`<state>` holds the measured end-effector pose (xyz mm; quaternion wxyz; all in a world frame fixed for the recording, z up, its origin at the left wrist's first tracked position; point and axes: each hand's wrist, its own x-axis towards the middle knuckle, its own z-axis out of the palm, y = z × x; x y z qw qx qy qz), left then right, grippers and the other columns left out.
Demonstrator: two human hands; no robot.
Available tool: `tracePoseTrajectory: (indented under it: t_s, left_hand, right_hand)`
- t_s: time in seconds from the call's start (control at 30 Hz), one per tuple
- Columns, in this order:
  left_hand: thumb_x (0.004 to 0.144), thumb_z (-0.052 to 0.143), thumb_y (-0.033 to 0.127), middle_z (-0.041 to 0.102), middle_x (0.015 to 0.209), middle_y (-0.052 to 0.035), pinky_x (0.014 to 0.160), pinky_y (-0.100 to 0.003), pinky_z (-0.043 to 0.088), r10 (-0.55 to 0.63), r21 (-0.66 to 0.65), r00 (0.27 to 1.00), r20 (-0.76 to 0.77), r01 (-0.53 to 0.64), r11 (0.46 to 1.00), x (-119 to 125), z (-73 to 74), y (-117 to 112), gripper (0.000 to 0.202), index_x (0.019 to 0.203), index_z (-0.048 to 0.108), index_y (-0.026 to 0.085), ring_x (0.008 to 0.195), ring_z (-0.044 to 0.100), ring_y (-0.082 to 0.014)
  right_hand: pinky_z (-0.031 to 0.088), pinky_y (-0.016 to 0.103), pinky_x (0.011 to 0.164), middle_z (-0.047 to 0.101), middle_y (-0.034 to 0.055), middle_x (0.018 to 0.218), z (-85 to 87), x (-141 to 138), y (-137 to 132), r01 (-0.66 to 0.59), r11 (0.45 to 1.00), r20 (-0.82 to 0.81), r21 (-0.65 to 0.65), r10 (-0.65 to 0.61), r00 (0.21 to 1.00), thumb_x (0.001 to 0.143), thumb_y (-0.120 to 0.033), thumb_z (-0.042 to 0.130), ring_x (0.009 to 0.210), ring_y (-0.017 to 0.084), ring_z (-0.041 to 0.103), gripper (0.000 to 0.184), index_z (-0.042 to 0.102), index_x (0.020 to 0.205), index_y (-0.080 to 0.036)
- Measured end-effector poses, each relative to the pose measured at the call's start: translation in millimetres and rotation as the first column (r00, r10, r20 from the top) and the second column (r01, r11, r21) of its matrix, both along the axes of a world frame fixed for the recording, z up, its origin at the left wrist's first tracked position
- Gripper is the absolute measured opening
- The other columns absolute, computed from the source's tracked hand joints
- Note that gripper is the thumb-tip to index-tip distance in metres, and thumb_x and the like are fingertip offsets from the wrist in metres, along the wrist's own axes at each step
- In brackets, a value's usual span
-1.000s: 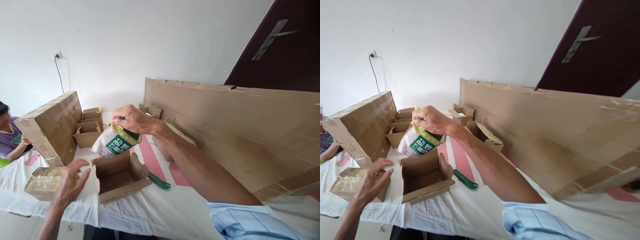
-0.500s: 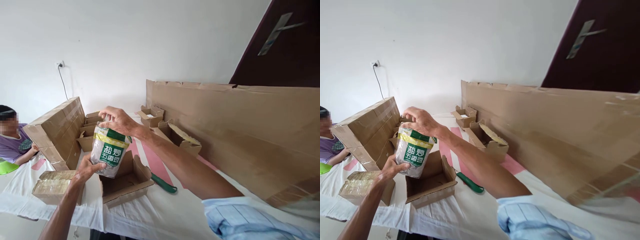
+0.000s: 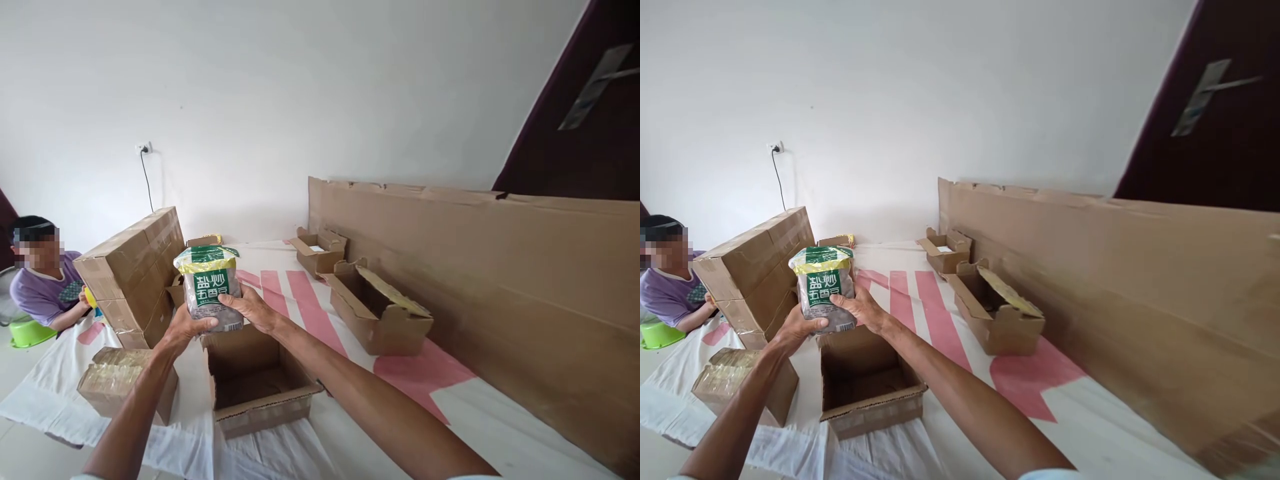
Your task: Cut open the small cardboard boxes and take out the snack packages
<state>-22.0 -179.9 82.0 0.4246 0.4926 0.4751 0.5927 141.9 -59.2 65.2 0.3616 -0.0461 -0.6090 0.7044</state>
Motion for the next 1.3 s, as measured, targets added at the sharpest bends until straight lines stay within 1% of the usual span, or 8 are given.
tracePoseTrajectory:
  t_s: [0.2, 0.43, 0.53, 0.63, 0.87, 0.97, 1.17, 1.3]
  left_hand:
    - [0.049, 0.108, 0.034, 0.083, 0.097, -0.0124, 0.074, -0.035, 0.06, 0.024, -0.117, 0.997, -0.075, -0.033, 0.993, -20, 2.7, 17, 0.07, 0.109, 0.081, 0.01, 0.078, 0.076, -0.0248]
    - [0.042, 0.11, 0.033, 0.084, 0.098, -0.0106, 0.086, -0.04, 0.063, 0.128, -0.058, 0.992, 0.014, -0.127, 0.99, -27, -21.9, 28, 0.074, 0.106, 0.081, 0.013, 0.085, 0.078, -0.0263]
    - [0.039, 0.111, 0.032, 0.085, 0.095, -0.0088, 0.088, -0.041, 0.063, 0.17, -0.026, 0.985, 0.044, -0.169, 0.985, -27, -29.6, 30, 0.074, 0.104, 0.08, 0.014, 0.086, 0.078, -0.0266]
    - [0.041, 0.11, 0.032, 0.085, 0.097, -0.0088, 0.089, -0.041, 0.063, 0.186, -0.011, 0.981, 0.056, -0.186, 0.983, -27, -33.3, 32, 0.073, 0.104, 0.08, 0.014, 0.088, 0.079, -0.0271]
    - [0.041, 0.11, 0.03, 0.085, 0.1, -0.0108, 0.088, -0.041, 0.063, 0.151, -0.015, 0.988, 0.031, -0.151, 0.988, -28, -31.1, 30, 0.074, 0.107, 0.08, 0.014, 0.088, 0.079, -0.0275]
    - [0.041, 0.11, 0.031, 0.085, 0.098, -0.0104, 0.087, -0.041, 0.063, 0.139, -0.015, 0.99, 0.012, -0.139, 0.99, -28, -27.8, 26, 0.074, 0.106, 0.08, 0.014, 0.087, 0.078, -0.0271]
    - [0.043, 0.109, 0.03, 0.085, 0.099, -0.0085, 0.091, -0.043, 0.063, 0.149, 0.009, 0.989, -0.017, -0.149, 0.989, -21, -17.6, 20, 0.074, 0.109, 0.079, 0.015, 0.09, 0.079, -0.0284]
    - [0.044, 0.109, 0.032, 0.085, 0.096, -0.0073, 0.092, -0.044, 0.063, 0.163, 0.031, 0.986, -0.046, -0.162, 0.986, -15, -9.4, 17, 0.07, 0.106, 0.08, 0.015, 0.089, 0.078, -0.0288]
  right_hand:
    - [0.058, 0.049, 0.107, 0.081, 0.01, 0.12, -7.3, -8, 19, -0.099, 0.994, 0.02, -0.047, 0.1, 0.995, 0.071, -0.06, 0.095, 0.112, 0.029, 0.075, 0.063, 0.078, 0.116, -0.02]
    - [0.064, 0.042, 0.088, 0.082, 0.0089, 0.118, -13.0, -3, 25, -0.113, 0.993, 0.146, -0.027, 0.116, 0.982, 0.063, -0.049, 0.101, 0.098, 0.026, 0.076, 0.071, 0.074, 0.123, -0.022]
    - [0.064, 0.04, 0.087, 0.081, 0.008, 0.117, -20.2, -1, 25, -0.085, 0.996, 0.186, -0.001, 0.084, 0.979, 0.062, -0.048, 0.1, 0.097, 0.025, 0.076, 0.071, 0.073, 0.121, -0.022]
    - [0.063, 0.039, 0.089, 0.081, 0.0075, 0.113, -27.7, -3, 27, -0.047, 0.999, 0.189, 0.014, 0.044, 0.981, 0.059, -0.048, 0.101, 0.1, 0.025, 0.075, 0.068, 0.073, 0.115, -0.02]
    - [0.063, 0.036, 0.077, 0.08, 0.0066, 0.112, -38.5, -4, 32, 0.024, 0.999, 0.211, 0.044, -0.033, 0.977, 0.066, -0.047, 0.097, 0.095, 0.025, 0.075, 0.06, 0.071, 0.114, -0.022]
    - [0.063, 0.038, 0.08, 0.08, 0.0069, 0.115, -40.9, -5, 32, 0.032, 0.998, 0.197, 0.059, -0.043, 0.979, 0.067, -0.047, 0.096, 0.098, 0.026, 0.074, 0.06, 0.071, 0.116, -0.022]
    - [0.057, 0.046, 0.104, 0.079, 0.007, 0.12, -39.5, -3, 31, 0.068, 0.991, 0.134, 0.114, -0.083, 0.988, 0.064, -0.042, 0.098, 0.112, 0.027, 0.071, 0.064, 0.073, 0.119, -0.02]
    - [0.056, 0.048, 0.106, 0.079, 0.0077, 0.119, -34.4, 1, 31, 0.076, 0.988, 0.104, 0.137, -0.091, 0.99, 0.066, -0.043, 0.098, 0.113, 0.029, 0.071, 0.062, 0.075, 0.118, -0.02]
